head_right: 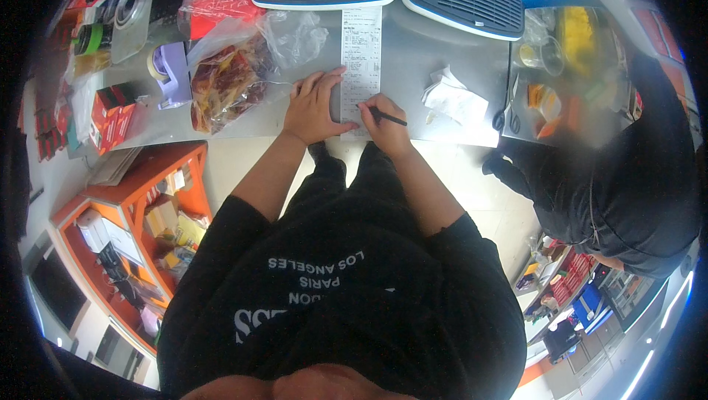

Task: The person assembles food orders by scooping scrambled eggs into takeaway boxes, adding condiments, and closing the containers. They handle receipts and packaging materials, then place the completed boxes into plastic bags.

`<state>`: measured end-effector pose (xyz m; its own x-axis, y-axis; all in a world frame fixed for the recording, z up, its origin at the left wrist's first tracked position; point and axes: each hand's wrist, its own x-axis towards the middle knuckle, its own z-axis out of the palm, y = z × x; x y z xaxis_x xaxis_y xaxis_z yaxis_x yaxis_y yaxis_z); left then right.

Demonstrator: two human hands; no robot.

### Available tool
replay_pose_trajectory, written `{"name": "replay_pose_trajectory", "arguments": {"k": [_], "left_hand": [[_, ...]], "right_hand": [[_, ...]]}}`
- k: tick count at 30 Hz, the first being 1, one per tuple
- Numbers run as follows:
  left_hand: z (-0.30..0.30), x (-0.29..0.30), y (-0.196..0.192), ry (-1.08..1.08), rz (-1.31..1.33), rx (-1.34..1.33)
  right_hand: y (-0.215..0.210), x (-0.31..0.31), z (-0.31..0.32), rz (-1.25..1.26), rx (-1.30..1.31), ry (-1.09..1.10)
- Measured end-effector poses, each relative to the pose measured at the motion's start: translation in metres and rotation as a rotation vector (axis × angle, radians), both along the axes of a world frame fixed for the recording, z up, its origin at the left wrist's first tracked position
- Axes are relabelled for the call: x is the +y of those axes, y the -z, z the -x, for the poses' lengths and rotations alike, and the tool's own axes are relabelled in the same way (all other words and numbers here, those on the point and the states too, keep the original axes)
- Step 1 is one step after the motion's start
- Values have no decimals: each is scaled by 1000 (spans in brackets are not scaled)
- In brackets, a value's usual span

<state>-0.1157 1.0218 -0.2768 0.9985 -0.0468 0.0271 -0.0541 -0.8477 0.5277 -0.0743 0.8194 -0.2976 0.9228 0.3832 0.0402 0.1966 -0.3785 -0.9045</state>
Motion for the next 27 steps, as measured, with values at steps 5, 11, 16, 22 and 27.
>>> {"name": "replay_pose_trajectory", "arguments": {"k": [5,11,16,22,27], "left_hand": [[-1,1,1,7,0,-17],[-1,0,2,5,6,-17],[-1,0,2,-5,-3,-22],[-1,-1,4,-11,-8,-23],[-1,-1,3,-12,6,-19]], "right_hand": [[-2,0,-1,-8,28,-18],[3,-11,-3,58,7,91],[-7,-1,8,21,79,-17],[1,6,10,-39,-6,-67],[-7,7,6,-22,83,-79]]}}
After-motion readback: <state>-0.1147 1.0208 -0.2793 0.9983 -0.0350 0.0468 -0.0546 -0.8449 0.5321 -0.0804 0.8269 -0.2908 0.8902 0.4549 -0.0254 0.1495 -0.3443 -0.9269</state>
